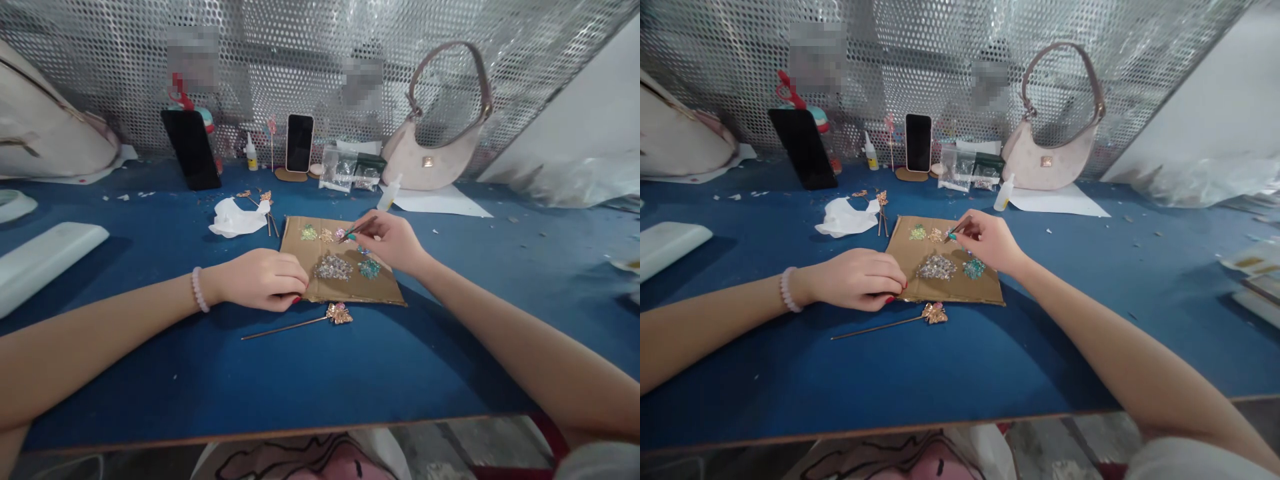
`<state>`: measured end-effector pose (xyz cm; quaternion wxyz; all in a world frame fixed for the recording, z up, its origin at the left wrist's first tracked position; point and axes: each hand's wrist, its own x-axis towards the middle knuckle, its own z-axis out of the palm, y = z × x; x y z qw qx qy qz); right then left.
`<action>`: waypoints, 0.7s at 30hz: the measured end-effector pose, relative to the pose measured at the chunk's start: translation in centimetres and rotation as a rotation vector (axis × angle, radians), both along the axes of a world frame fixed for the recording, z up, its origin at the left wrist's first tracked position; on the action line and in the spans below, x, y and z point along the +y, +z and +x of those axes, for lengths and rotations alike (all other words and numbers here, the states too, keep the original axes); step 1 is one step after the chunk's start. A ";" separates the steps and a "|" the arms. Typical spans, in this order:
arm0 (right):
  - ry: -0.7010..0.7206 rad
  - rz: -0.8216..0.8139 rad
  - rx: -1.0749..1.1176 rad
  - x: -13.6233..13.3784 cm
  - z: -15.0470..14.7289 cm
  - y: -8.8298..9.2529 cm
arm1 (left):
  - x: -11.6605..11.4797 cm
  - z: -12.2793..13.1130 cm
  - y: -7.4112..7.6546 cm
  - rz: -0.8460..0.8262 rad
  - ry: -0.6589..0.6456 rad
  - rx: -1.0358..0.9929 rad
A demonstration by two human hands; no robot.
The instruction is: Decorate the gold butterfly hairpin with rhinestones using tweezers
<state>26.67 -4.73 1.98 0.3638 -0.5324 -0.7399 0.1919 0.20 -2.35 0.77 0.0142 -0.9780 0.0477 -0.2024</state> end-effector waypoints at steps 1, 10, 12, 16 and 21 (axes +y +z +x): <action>0.027 -0.009 -0.006 -0.2 0.2 0.1 | 0.0 0.0 0.0 0.001 0.003 0.003; 0.226 -0.094 -0.136 -1.0 1.3 2.0 | 0.1 -0.1 -0.1 -0.008 -0.002 0.007; 0.258 -0.114 -0.181 -1.1 1.4 2.2 | 0.2 -0.1 -0.2 -0.011 -0.005 0.009; 0.282 -0.129 -0.217 -1.1 1.4 2.2 | 0.2 0.0 -0.2 -0.011 0.002 0.011; 0.301 -0.135 -0.231 -1.1 1.5 2.0 | 0.2 0.0 -0.2 -0.009 0.004 0.016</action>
